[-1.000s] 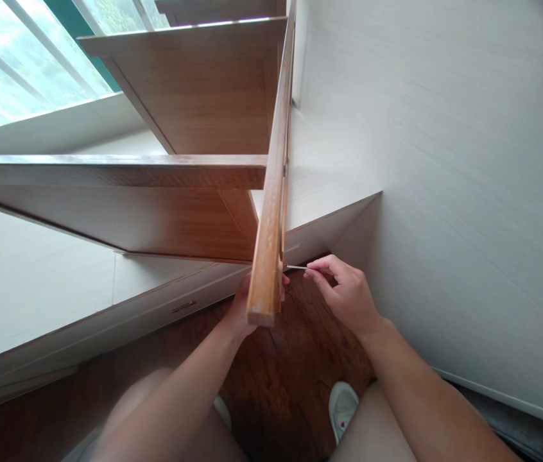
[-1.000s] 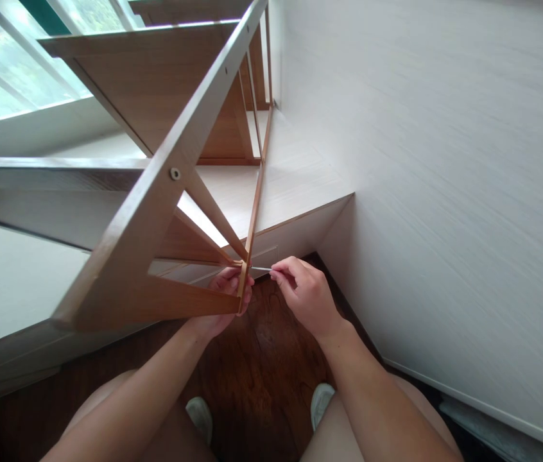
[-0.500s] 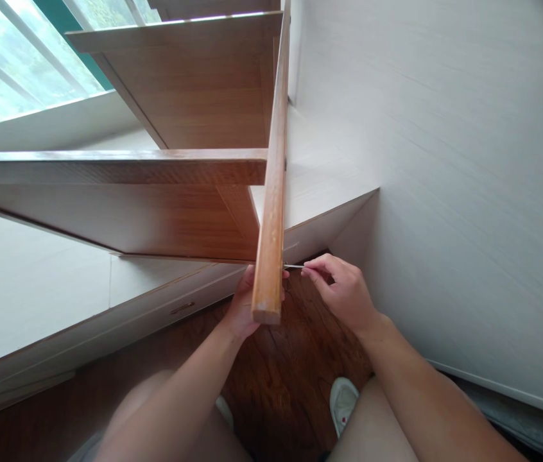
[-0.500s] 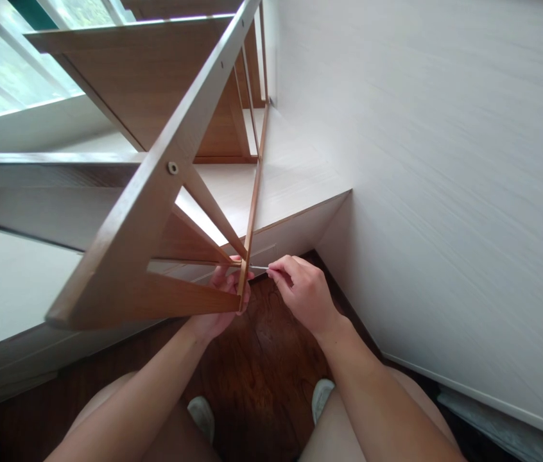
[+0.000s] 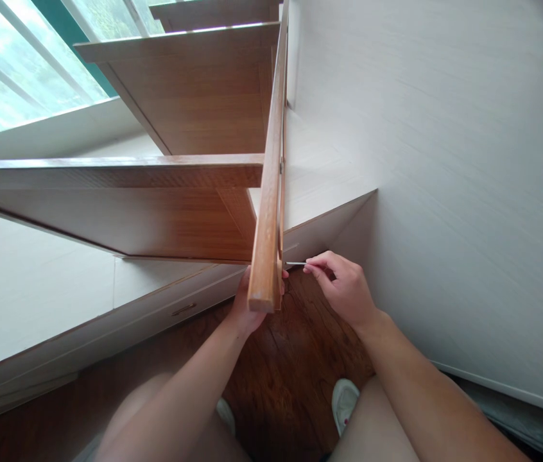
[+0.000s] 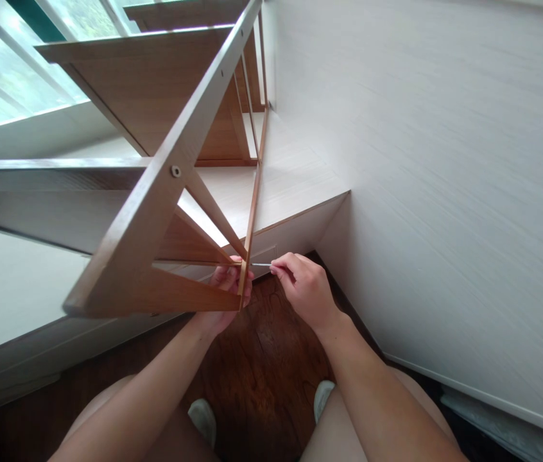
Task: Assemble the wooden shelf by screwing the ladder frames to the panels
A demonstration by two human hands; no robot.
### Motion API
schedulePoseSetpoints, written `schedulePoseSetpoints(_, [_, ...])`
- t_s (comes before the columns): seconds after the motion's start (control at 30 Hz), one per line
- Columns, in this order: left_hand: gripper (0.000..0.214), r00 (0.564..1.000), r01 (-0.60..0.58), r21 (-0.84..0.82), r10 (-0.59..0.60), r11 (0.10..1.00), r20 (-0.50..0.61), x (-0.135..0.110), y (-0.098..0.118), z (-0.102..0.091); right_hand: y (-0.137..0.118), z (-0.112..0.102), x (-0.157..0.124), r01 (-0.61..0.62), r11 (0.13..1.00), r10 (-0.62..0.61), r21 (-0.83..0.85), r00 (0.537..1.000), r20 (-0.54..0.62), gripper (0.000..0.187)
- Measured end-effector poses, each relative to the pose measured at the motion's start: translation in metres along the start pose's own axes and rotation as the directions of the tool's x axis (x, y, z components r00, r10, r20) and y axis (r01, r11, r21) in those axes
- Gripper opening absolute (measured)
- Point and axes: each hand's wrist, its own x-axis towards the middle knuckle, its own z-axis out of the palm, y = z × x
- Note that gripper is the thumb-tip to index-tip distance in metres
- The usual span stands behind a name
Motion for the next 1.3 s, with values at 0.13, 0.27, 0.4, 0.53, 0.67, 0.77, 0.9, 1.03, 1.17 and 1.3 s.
schedulePoseSetpoints(0.13, [0.028,0.999,-0.039,-0.003,0.039,0.999,-0.006,0.000,-0.001,0.002,0.003,0.000,0.002,0.032,0.999,-0.032,-0.004,0.999,0.004,0.014])
schedulePoseSetpoints(0.27, [0.029,0.997,-0.083,0.007,0.083,0.997,-0.004,0.001,-0.003,0.002,0.002,0.003,0.003,-0.010,0.998,0.011,0.057,1.000,-0.027,0.016])
schedulePoseSetpoints(0.4, [0.032,0.995,-0.101,0.023,0.102,0.995,-0.019,0.001,-0.003,0.003,-0.004,0.004,0.005,-0.373,0.829,0.335,0.417,0.928,0.165,0.020])
schedulePoseSetpoints(0.53, [0.033,0.995,-0.097,0.003,0.097,0.995,-0.035,0.001,-0.003,0.002,-0.012,0.004,0.009,-0.669,0.266,0.431,0.694,0.726,0.535,0.026])
schedulePoseSetpoints(0.67, [0.030,0.994,-0.102,-0.014,0.101,0.995,-0.051,0.001,-0.003,0.002,-0.016,0.005,0.009,-0.674,0.031,0.431,0.738,0.675,0.599,0.027])
schedulePoseSetpoints(0.77, [0.026,0.992,-0.117,0.014,0.118,0.993,-0.051,0.001,-0.003,0.003,-0.016,0.004,0.007,-0.665,0.138,0.428,0.734,0.708,0.562,0.029])
schedulePoseSetpoints(0.9, [0.028,0.991,-0.131,0.028,0.132,0.991,-0.035,0.000,-0.003,0.004,-0.013,0.001,0.006,-0.602,0.418,0.409,0.681,0.794,0.450,0.029])
schedulePoseSetpoints(1.03, [0.031,0.992,-0.119,0.003,0.119,0.993,-0.032,-0.001,-0.005,0.000,-0.010,0.000,0.004,-0.481,0.661,0.384,0.575,0.876,0.291,0.026])
schedulePoseSetpoints(1.17, [0.035,0.993,-0.103,-0.014,0.102,0.995,-0.053,0.000,-0.004,-0.002,-0.009,0.000,0.001,-0.387,0.803,0.325,0.453,0.922,0.212,0.026])
schedulePoseSetpoints(1.3, [0.032,0.993,-0.083,0.017,0.084,0.996,-0.079,0.001,-0.002,0.002,-0.009,0.000,0.001,-0.282,0.863,0.233,0.420,0.958,0.164,0.018])
